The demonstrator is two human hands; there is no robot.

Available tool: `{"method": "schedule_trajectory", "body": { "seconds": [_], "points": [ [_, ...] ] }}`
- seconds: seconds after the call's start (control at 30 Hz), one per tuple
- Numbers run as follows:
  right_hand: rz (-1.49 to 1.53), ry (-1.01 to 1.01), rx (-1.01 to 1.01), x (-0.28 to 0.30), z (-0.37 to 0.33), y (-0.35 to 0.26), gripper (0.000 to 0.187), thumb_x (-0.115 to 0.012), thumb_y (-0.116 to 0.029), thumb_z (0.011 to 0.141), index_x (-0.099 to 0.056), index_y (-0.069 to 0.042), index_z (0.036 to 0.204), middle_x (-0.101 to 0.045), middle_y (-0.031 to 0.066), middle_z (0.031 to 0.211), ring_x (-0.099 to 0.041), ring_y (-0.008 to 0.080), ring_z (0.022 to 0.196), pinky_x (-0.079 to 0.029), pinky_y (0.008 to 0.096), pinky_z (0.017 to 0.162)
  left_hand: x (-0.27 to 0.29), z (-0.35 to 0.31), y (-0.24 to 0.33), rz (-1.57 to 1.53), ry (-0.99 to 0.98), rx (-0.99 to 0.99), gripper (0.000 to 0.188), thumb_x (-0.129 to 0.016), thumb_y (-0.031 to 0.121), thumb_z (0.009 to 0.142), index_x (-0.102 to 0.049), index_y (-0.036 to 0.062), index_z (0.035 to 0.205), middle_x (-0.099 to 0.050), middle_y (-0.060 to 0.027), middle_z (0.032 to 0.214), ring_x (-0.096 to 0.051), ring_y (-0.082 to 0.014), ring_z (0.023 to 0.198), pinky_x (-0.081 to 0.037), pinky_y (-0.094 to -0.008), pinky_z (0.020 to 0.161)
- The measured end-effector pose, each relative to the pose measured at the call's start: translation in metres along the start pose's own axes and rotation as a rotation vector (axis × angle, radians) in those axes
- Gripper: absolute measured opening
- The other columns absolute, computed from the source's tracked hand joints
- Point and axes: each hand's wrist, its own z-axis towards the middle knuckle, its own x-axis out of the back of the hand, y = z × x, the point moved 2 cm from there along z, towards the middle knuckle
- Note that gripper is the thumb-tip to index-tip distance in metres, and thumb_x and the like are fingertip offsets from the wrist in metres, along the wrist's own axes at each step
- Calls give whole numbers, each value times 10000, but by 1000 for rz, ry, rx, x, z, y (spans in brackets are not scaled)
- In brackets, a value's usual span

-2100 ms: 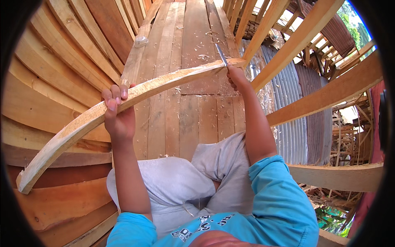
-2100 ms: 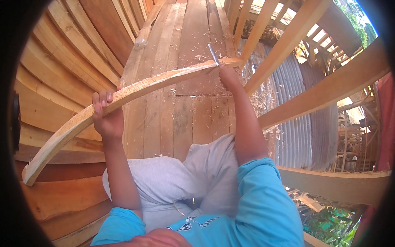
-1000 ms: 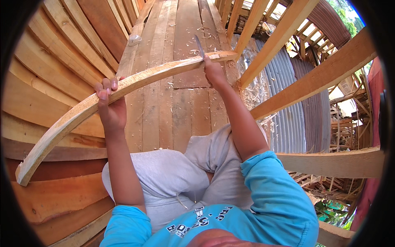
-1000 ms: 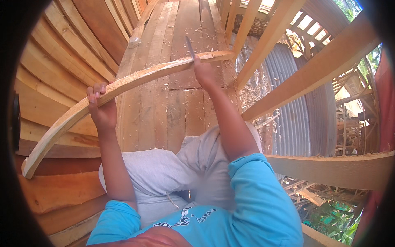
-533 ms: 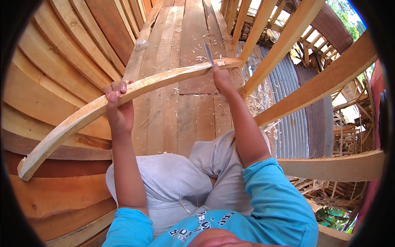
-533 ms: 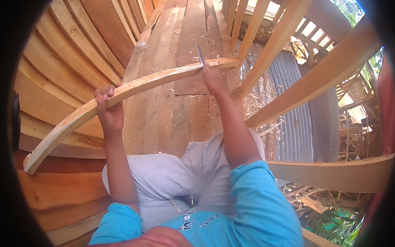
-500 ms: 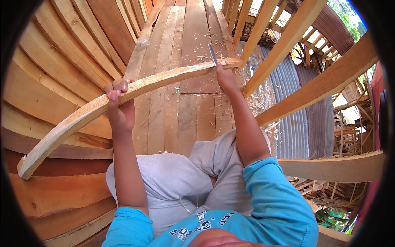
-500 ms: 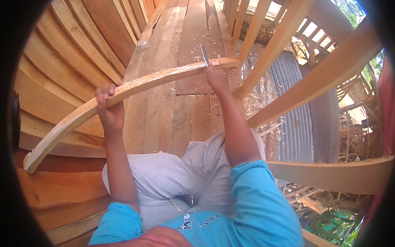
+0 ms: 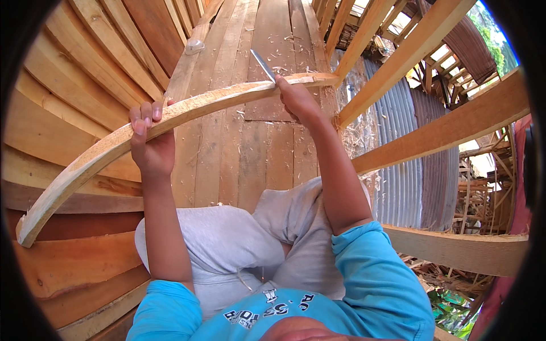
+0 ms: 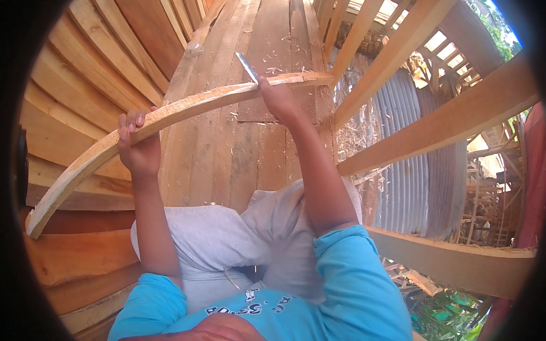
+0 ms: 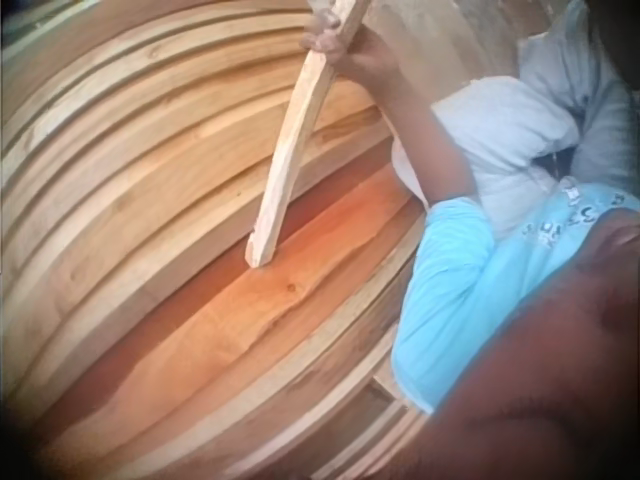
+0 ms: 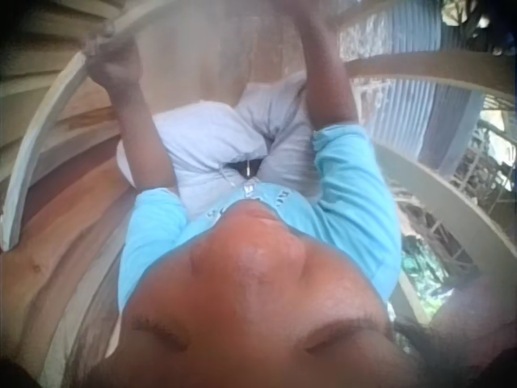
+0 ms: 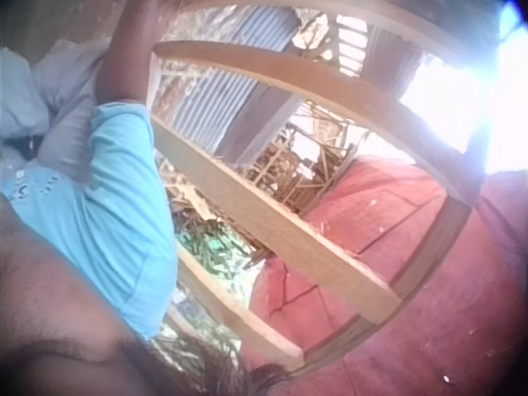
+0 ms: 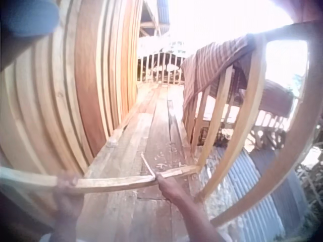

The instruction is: The person sits cross-legged on a wooden floor and uses a knife to shave and shape a curved wooden plank. The person holds the plank with the left hand and repeatedly scrapes the surface with the knife in the right hand, producing wood shavings.

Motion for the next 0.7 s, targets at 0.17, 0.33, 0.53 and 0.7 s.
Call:
{"method": "schedule_trajectory", "body": {
  "seconds": [0.17,0.33,0.53,0.7],
  "points": [
    [-191,190,14,43,30,25,606,-423,-582,959,-438,-71,635,-440,15,534,-384,158,432,-296,375,429,-8,8,-7,-13,-17,10,264,-651,248,878,-401,190,813,-406,70,805,-473,-97,913,-319,-444,1147],
    [-162,7,73,6,4,-4,631,-395,-599,962,-421,-67,625,-417,24,522,-361,159,432,-301,375,429,-2,6,-3,-8,-37,-11,258,-656,252,875,-411,192,820,-415,73,816,-477,-96,917,-320,-442,1147],
    [-246,114,-75,25,5,-3,670,-393,-485,963,-578,117,1194,-590,311,1214,-549,427,1186,-415,458,1006,-2,7,-4,-31,-26,-9,253,-664,240,874,-421,191,824,-417,72,813,-479,-99,920,-323,-438,1142],
    [-309,114,-55,26,1,-5,677,-389,-505,959,-602,102,1172,-588,306,1220,-539,435,1196,-395,465,1030,-5,6,-4,-35,-29,-23,255,-664,234,876,-420,187,819,-413,69,810,-478,-101,914,-329,-438,1137]
  ]
}}
